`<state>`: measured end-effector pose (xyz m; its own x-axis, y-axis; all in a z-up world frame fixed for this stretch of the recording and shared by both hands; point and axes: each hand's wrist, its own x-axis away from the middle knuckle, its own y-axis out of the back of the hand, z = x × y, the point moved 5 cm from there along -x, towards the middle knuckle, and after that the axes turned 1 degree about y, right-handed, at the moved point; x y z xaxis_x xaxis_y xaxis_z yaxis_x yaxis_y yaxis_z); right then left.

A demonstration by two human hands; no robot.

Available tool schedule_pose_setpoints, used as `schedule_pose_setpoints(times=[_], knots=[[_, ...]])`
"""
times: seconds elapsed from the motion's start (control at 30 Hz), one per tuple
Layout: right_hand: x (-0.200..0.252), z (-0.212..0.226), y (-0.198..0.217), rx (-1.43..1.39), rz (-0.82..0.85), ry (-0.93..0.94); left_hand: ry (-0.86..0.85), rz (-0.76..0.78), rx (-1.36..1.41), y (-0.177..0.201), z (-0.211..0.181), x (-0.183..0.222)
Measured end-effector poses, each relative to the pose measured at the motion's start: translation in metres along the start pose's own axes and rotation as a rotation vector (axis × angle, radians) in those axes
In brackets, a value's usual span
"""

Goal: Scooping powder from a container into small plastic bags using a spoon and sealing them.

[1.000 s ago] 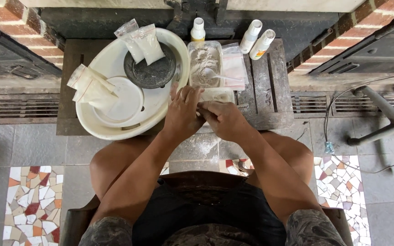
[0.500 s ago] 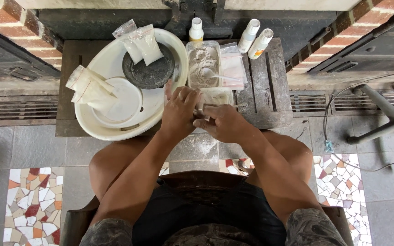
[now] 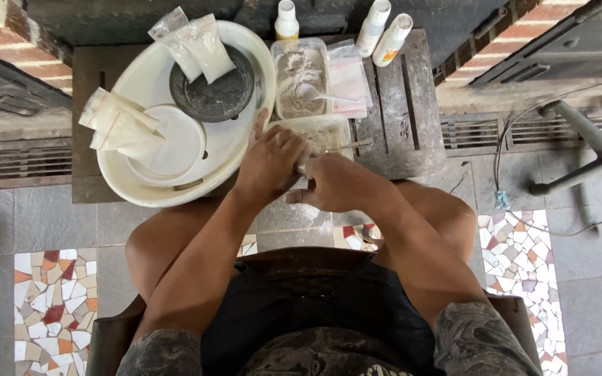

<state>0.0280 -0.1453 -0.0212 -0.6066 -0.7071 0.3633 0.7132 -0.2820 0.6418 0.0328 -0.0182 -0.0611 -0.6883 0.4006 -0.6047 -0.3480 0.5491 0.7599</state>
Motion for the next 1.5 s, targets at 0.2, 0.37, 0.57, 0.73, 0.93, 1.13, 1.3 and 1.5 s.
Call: schedule_pose_setpoints(times=[0.2,0.37,0.57,0.73,0.93,1.13,1.3,1.5], knots=[[0.014,-0.012,0.042,-0.443,-0.334,0.062,0.2,-0.039,-0.052,0.026,0.017,-0.016],[0.03,-0.057,0.076,0.168,-0.846,0.163,0.348,-0.112,0.046,0.008,0.062,0.012],[0.028,-0.061,0.069,0.135,-0.294,-0.648,0.245,-0.188,-0.114,0.033,0.042,-0.001],[0.018,-0.082,0.062,0.058,-0.352,-0.699,0.286,-0.217,-0.045,0.04,0.047,-0.002],[-0.005,-0.112,0.077,0.043,-0.477,-0.626,0.323,-0.102,-0.034,0.078,0.048,-0.028],[-0.03,-0.121,0.079,-0.265,-0.457,-0.7,0.382,0.042,-0.073,0.077,0.069,-0.043],[-0.042,-0.131,0.068,-0.397,-0.55,-0.601,0.373,0.001,-0.15,0.042,0.087,-0.032],[-0.082,-0.15,0.062,-0.246,-0.825,-0.009,0.324,-0.136,-0.267,0.021,0.098,-0.034]])
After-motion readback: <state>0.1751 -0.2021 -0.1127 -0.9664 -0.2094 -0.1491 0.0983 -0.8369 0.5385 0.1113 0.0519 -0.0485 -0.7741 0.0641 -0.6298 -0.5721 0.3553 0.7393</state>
